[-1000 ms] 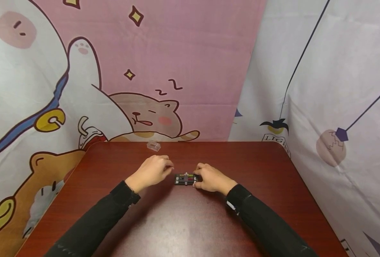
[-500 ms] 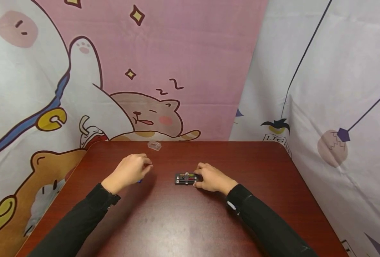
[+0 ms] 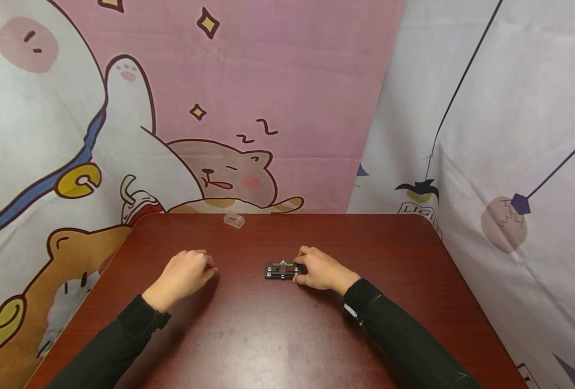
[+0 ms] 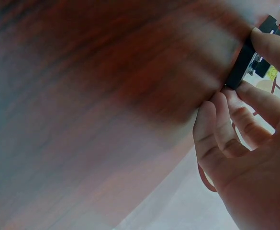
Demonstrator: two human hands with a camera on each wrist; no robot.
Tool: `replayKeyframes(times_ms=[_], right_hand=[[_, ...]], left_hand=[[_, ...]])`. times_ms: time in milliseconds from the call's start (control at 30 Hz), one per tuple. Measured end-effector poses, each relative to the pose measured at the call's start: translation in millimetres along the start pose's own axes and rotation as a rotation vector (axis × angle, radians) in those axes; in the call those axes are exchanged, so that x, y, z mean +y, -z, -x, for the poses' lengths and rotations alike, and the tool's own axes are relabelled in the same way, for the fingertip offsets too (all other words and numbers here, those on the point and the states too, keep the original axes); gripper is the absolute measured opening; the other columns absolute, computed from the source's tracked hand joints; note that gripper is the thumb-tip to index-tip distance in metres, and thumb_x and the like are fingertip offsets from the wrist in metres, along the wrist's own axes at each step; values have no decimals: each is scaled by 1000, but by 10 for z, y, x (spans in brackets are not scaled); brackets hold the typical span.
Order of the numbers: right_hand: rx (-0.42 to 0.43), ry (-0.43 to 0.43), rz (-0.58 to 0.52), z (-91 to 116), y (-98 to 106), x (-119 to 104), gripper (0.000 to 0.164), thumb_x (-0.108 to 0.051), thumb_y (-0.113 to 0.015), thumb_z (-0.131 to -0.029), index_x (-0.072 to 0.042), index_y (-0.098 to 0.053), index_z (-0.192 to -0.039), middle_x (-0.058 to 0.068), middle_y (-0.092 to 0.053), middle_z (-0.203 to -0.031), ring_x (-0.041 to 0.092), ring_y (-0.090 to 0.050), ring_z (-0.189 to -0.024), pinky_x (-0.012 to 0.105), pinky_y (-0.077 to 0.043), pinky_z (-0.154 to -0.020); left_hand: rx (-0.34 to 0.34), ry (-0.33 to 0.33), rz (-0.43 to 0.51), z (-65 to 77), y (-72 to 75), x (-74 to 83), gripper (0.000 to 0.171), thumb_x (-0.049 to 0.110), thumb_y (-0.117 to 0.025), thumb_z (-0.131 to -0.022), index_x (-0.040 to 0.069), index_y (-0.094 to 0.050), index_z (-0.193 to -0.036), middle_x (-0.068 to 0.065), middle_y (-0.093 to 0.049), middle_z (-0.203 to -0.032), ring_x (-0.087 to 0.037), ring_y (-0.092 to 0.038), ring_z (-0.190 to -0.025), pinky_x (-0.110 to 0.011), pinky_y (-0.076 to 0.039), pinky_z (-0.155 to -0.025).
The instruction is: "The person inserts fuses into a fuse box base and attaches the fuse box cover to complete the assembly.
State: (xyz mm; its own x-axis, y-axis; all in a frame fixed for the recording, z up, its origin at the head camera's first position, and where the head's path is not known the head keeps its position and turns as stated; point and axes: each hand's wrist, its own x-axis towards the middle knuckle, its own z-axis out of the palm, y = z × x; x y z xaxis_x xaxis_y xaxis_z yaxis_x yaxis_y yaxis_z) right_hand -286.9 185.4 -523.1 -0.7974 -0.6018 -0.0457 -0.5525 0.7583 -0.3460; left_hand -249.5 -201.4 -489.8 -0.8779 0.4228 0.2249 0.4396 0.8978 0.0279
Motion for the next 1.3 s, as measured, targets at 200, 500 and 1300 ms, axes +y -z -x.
replayKeyframes(times_ms=[200, 500, 1300], right_hand=[[-2, 0, 1, -4, 0, 17, 48, -40, -83, -100, -11, -76, -138, -3, -64, -124, 15, -60, -113, 41, -54, -98], [-6, -1, -3, -6, 0, 17, 50, -40, -83, -100, -11, -76, -139, -2, -65, -127, 16, -61, -115, 41, -55, -99], [1, -1, -15, 9, 28, -22, 49, -37, -83, -99, -9, -76, -139, 0, -65, -127, 17, -61, -114, 42, -54, -99]], left_hand=[[-8, 16, -26, 42, -97, -19, 15, 24, -92, -91, 13, -82, -86, -1, -71, -80, -22, -70, -73, -44, -54, -72], [-21, 36, -42, 56, -161, -45, 23, 26, -93, -91, 11, -80, -81, -2, -68, -77, -23, -69, -73, -42, -53, -71], [-113, 82, -3, -12, -179, -82, 25, 26, -91, -94, 7, -79, -83, -3, -68, -75, -18, -62, -67, -46, -57, -75]])
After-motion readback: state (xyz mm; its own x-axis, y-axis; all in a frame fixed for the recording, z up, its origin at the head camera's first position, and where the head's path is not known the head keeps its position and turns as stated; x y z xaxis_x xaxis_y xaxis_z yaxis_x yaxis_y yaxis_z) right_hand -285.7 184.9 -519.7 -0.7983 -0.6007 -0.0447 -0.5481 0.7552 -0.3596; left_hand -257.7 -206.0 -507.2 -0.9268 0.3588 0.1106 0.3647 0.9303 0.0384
